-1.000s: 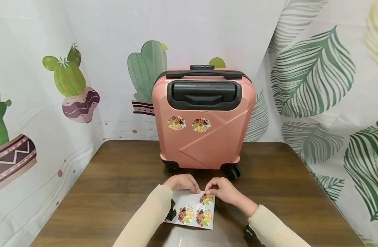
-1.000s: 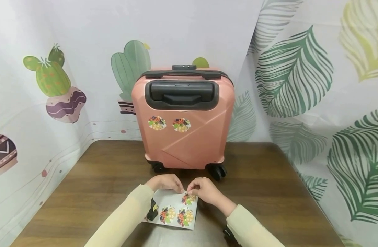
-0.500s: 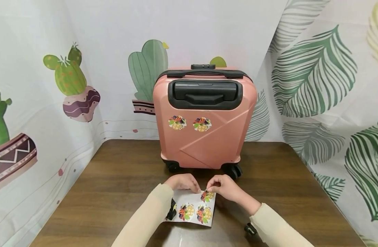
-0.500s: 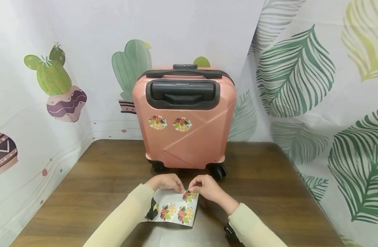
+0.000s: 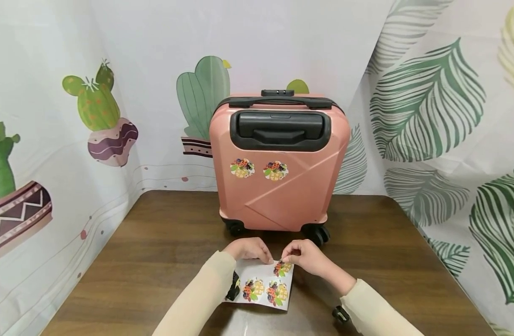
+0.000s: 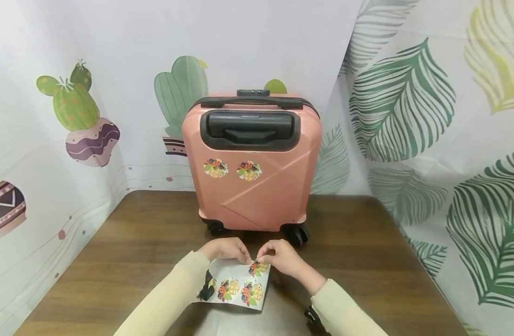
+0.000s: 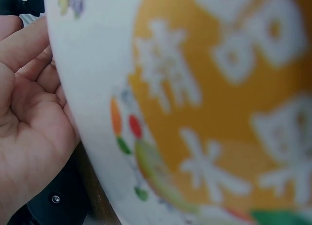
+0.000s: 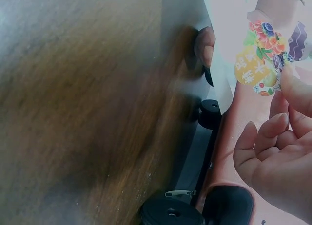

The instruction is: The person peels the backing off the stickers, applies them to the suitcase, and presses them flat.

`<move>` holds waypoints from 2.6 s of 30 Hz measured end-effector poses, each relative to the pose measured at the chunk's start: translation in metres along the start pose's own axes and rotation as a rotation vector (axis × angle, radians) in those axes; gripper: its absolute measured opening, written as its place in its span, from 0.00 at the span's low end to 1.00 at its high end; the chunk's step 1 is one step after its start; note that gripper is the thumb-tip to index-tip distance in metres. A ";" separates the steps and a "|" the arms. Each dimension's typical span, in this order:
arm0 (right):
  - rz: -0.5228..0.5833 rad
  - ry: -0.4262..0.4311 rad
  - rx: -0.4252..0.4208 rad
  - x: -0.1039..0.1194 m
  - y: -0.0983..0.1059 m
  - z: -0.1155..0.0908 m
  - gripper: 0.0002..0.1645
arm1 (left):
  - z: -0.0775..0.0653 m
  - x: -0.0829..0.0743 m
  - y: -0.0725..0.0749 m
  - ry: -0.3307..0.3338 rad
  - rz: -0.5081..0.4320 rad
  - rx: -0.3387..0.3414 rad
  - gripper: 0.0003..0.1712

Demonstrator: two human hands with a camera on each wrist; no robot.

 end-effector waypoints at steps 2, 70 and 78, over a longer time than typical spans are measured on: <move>-0.003 0.001 -0.002 0.001 0.001 -0.001 0.05 | 0.000 0.000 0.000 0.002 -0.003 0.003 0.12; 0.214 -0.152 -0.332 0.013 0.081 -0.019 0.12 | -0.003 0.005 -0.003 0.044 -0.148 0.041 0.14; 0.249 -0.159 -0.418 0.025 0.096 -0.017 0.13 | -0.001 0.008 -0.004 0.051 -0.158 0.036 0.13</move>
Point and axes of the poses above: each hand's wrist, its own z-axis towards the middle knuckle, its own y-axis out of the back of the hand, x = y × z, the point moved 8 cm from there along z, towards the middle knuckle, and after that the axes turned 1 degree about -z, right-handed, at the moved point
